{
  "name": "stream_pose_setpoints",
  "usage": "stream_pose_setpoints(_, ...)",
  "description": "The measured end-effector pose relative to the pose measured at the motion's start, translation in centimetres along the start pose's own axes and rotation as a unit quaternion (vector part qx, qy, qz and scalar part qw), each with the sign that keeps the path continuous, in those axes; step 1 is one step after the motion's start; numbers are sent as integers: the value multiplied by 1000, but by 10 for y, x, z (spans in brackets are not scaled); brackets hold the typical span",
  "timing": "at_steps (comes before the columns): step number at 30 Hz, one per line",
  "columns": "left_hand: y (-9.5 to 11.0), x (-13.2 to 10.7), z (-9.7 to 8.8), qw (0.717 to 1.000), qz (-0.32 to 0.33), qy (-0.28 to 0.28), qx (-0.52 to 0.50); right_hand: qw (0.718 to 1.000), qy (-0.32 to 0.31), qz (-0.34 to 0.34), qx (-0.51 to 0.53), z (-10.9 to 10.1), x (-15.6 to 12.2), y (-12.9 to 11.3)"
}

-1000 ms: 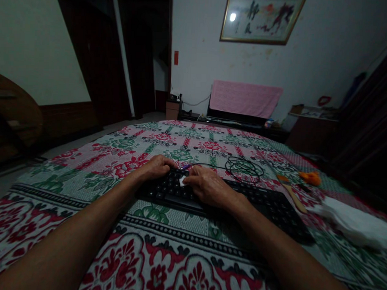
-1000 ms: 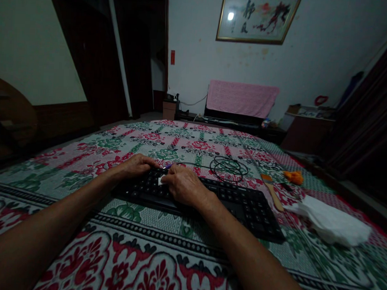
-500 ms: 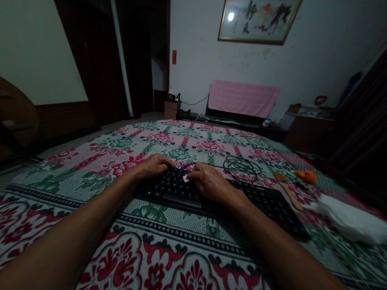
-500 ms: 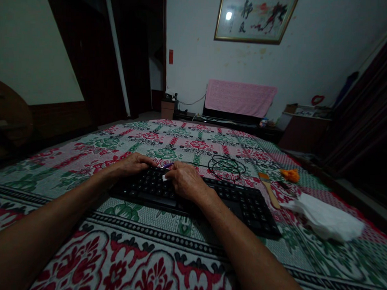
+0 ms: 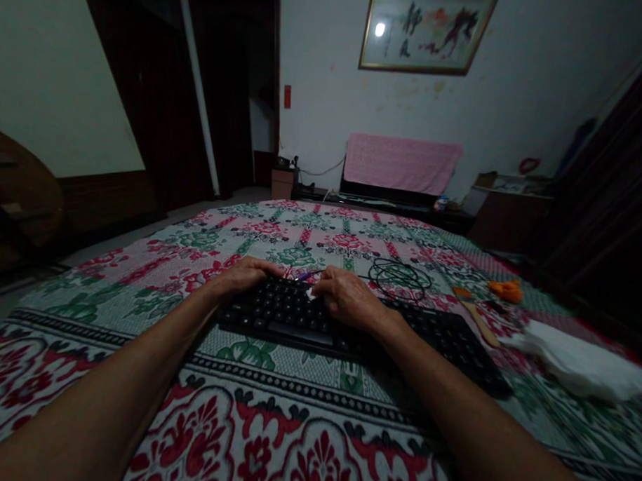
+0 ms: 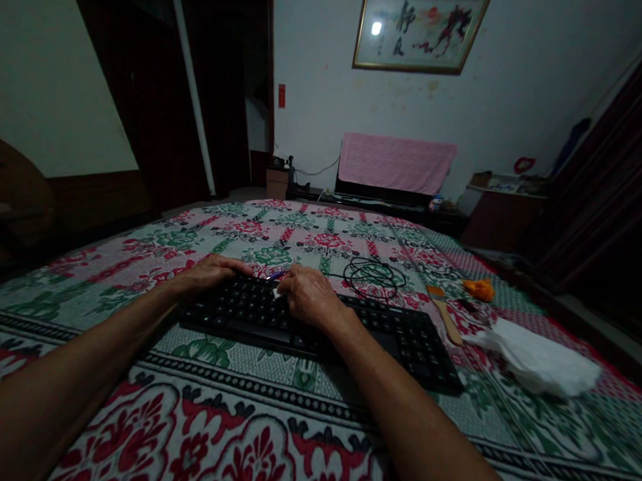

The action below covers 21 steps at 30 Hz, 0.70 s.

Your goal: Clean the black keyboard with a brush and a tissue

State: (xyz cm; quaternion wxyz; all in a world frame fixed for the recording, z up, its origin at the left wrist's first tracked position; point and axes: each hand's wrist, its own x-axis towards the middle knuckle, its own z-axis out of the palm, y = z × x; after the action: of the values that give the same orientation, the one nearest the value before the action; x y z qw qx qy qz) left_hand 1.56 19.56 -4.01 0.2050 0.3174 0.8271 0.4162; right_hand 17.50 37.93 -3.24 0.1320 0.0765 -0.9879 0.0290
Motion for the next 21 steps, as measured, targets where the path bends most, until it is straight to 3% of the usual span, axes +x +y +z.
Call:
stream_pose_setpoints(5, 5, -3, 2, 999, -23, -20, -41, 997, 64, 47, -3, 4, 3, 3)
stream_pose_setpoints(13, 2, 0, 1, 999, -14, -20, -37, 999, -1, 38, -9, 1, 5, 4)
stream_pose_setpoints(18, 1, 0, 1, 999, -12, -23, -38, 996, 50, 76, -25, 0, 0, 13)
stream_pose_setpoints(21, 1, 1, 1, 999, -7, -24, -39, 996, 48, 65, -27, 5, 0, 12)
